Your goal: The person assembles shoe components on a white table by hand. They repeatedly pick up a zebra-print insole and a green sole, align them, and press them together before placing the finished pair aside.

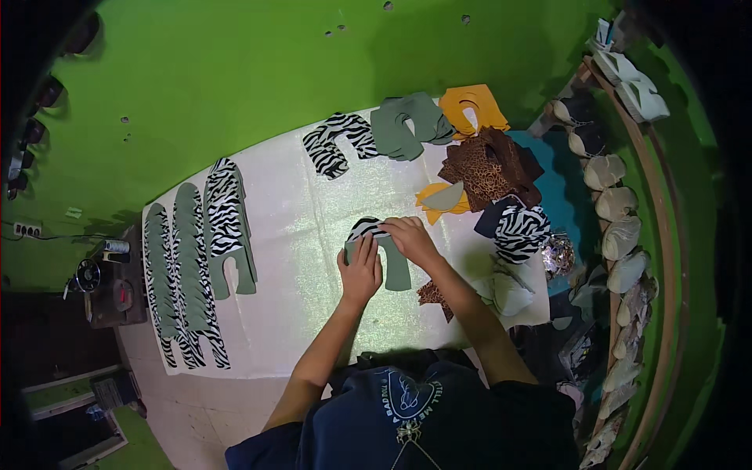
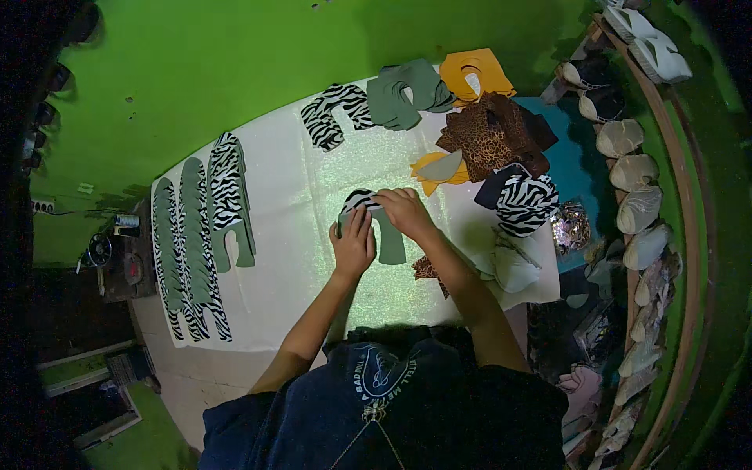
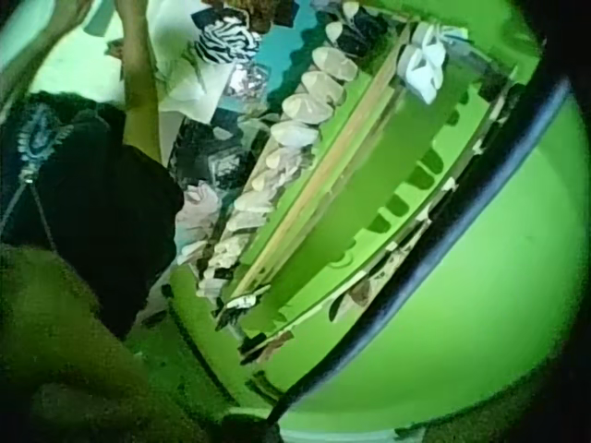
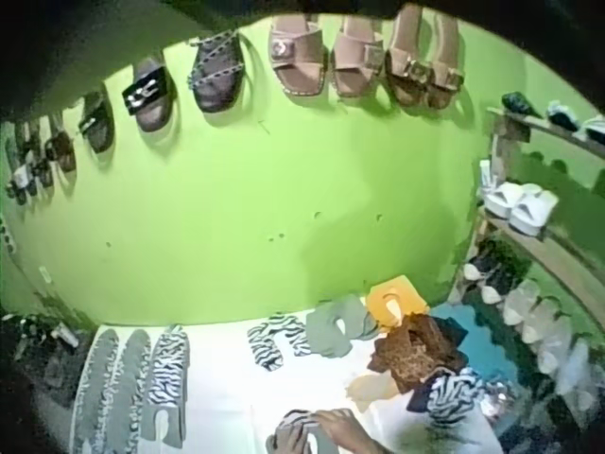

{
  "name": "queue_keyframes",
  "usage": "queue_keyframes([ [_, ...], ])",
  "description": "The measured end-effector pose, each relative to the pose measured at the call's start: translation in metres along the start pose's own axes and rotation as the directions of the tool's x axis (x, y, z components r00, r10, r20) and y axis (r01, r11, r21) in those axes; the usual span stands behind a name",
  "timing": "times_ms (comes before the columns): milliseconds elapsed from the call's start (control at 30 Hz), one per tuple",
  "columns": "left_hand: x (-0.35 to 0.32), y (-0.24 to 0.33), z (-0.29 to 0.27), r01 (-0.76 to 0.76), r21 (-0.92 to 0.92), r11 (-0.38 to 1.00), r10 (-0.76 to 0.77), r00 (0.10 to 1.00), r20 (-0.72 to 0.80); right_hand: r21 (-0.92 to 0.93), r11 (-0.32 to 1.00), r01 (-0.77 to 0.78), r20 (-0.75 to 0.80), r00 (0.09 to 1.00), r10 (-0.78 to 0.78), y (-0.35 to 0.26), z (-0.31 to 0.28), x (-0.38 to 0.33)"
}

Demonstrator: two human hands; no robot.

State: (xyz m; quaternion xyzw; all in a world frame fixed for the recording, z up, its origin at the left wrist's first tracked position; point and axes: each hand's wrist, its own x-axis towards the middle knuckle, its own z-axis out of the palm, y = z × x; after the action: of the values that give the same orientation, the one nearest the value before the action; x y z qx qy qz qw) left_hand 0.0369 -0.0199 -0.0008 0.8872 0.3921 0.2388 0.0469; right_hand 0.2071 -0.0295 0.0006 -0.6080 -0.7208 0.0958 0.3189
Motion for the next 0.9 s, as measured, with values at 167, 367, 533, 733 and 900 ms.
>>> queue_keyframes([
  [167,-0.0007,0.0001,0.0008,-0.006,0.006,1.000,0.006,1.000,0.012,0.007,1.000,-0.019,0.014,1.000,0.019,0.0005,0.0010,0.0007],
  [367,0.0012,-0.0007,-0.0007,-0.050,0.029,0.998,0.049,0.998,0.033,0.031,0.998,-0.049,0.040,0.998,0.048,0.0013,0.0025,0.0019],
  [533,0.0016,-0.0017,-0.0004,-0.065,0.043,0.997,0.064,0.997,0.041,0.051,0.998,-0.046,0.055,0.998,0.043,0.0042,0.0055,0.0005],
  [733,0.0008,-0.0019,-0.0002,-0.065,0.055,0.996,0.063,0.997,0.053,0.034,0.999,-0.028,0.064,0.998,0.026,0.0067,0.0071,0.0000],
  [900,0.0017,-0.0017,-0.0012,-0.064,0.045,0.997,0.061,0.996,0.063,0.036,0.998,-0.051,0.065,0.997,0.048,0.0046,0.0061,-0.0009],
])
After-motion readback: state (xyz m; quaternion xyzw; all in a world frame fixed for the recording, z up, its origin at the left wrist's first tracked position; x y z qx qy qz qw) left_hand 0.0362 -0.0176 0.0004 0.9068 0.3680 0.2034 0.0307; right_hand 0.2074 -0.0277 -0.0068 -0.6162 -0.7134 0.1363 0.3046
